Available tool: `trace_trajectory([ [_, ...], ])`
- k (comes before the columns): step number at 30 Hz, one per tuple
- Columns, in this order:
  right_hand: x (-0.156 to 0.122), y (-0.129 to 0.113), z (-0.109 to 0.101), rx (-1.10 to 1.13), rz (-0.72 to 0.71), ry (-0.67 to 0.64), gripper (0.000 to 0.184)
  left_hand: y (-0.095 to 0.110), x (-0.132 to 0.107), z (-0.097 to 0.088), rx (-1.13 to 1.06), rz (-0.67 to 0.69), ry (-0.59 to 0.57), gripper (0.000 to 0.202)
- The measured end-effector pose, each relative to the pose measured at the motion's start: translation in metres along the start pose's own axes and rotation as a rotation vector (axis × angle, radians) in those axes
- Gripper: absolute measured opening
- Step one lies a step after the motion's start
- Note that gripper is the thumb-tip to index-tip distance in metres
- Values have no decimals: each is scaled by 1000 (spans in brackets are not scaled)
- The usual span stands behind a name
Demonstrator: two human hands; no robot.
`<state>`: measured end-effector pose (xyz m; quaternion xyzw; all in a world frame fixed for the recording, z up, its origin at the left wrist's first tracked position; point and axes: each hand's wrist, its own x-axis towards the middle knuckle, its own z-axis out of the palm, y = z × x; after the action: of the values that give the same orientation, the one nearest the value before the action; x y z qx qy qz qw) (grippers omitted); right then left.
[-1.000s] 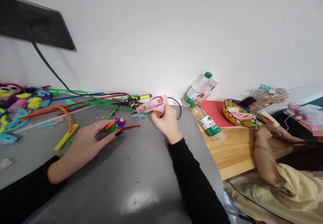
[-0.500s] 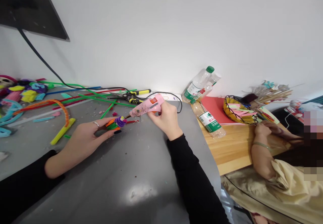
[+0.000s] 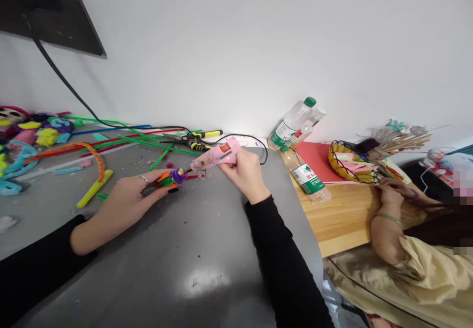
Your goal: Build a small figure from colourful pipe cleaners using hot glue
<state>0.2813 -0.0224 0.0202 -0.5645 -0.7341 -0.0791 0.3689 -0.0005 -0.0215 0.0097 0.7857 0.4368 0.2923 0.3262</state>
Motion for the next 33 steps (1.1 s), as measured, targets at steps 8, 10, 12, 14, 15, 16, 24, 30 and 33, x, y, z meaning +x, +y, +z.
trace_trajectory([
  [8,-1,3,1,-3,-118,52,12,1,-1,-1,40,39,-4,38],
  [10,-2,4,0,0,-110,33,10,1,-1,-1,44,34,-6,39],
  [12,-3,4,-1,9,-101,11,10,0,-1,-1,46,28,-3,40],
  [14,-3,5,-2,17,-90,-5,12,-1,-1,-1,48,26,3,41],
  [15,-3,6,-3,20,-86,-11,13,-1,-1,0,50,26,3,41],
  [16,-3,7,-3,23,-83,-15,14,-1,-1,0,52,27,2,40],
  [24,-4,8,-2,19,-85,-43,21,-2,0,0,57,44,3,38],
  [30,-3,4,-4,15,-71,-60,23,-1,0,-1,53,51,-1,38],
  [33,-3,4,-4,15,-63,-71,21,1,-1,-1,47,54,-5,37],
])
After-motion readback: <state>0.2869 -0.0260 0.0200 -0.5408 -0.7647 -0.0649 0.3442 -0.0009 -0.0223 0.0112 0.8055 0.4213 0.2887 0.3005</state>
